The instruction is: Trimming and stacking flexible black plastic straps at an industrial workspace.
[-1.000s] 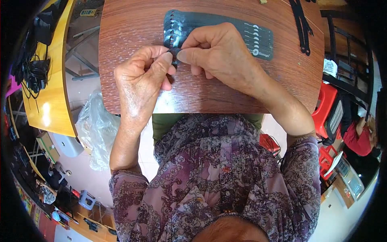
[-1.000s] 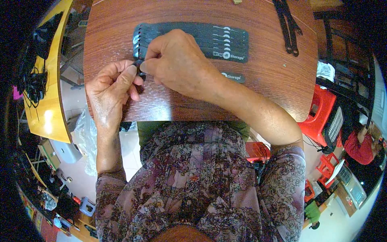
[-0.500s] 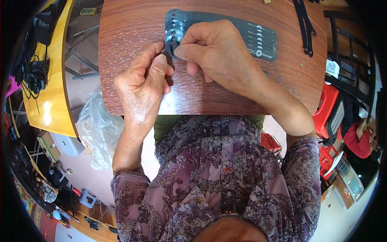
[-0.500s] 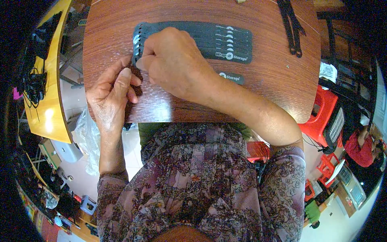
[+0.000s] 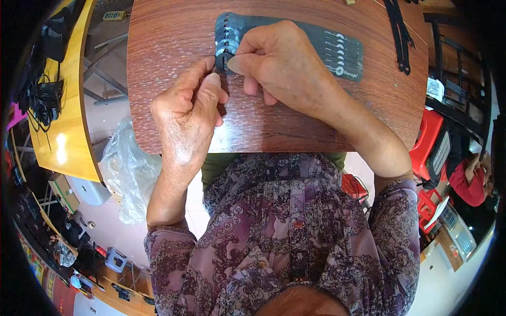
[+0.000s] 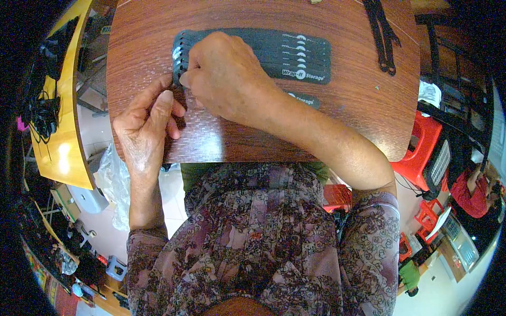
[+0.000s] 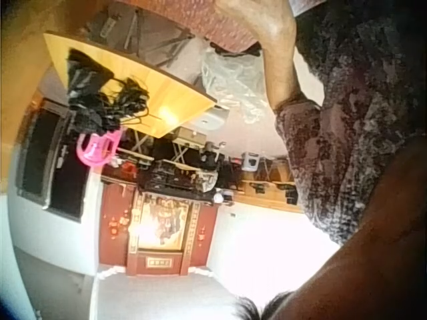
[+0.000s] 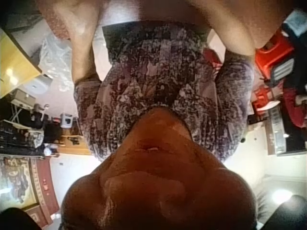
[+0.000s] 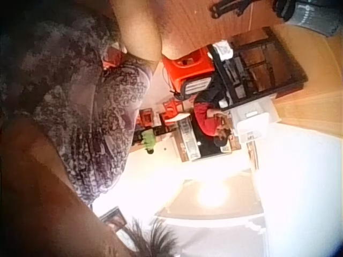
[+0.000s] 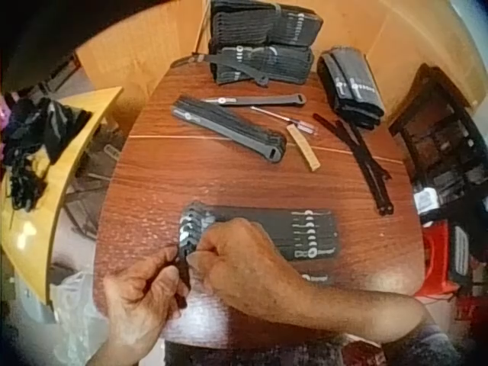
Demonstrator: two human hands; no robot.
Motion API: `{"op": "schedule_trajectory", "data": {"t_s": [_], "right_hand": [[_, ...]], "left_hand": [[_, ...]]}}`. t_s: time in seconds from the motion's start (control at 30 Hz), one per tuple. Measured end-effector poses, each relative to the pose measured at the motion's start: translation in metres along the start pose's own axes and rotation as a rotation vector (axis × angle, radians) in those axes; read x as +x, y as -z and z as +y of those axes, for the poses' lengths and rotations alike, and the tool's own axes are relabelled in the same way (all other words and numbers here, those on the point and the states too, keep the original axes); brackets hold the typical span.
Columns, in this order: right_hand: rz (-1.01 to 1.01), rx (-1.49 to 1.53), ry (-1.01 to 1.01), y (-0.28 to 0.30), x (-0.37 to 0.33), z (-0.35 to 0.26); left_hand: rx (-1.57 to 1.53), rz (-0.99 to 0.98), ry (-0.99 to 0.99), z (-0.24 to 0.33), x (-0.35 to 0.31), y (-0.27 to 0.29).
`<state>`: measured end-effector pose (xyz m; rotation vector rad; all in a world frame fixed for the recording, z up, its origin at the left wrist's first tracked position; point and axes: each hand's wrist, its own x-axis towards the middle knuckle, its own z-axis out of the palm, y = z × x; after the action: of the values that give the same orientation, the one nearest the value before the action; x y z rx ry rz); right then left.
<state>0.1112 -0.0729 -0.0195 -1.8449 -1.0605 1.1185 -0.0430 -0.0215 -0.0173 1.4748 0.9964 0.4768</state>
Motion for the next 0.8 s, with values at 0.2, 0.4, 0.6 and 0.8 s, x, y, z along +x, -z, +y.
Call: {"op": "schedule_trajectory", "data": {"t_s": [0.2, 0.4, 0.6, 0.8], "right_hand": [[0.025, -0.113, -0.002, -0.001, 0.0023, -0.0016], [0.037, -0.151, -0.01, -0.0011, 0.0042, -0.0033], [0.043, -0.148, -0.003, -0.0023, 0.0049, -0.0048], [0.04, -0.138, -0.032, -0.0018, 0.0053, -0.0045]], "left_hand": [[-0.012, -0.008, 0.006, 0.0014, -0.0001, 0.0002], [0.008, -0.006, 0.007, 0.0014, 0.0004, -0.0003], [0.04, 0.0, -0.007, 0.0011, 0.0008, 0.0003], [0.037, -0.012, -0.011, 0.0012, 0.0015, 0.0009]]}}
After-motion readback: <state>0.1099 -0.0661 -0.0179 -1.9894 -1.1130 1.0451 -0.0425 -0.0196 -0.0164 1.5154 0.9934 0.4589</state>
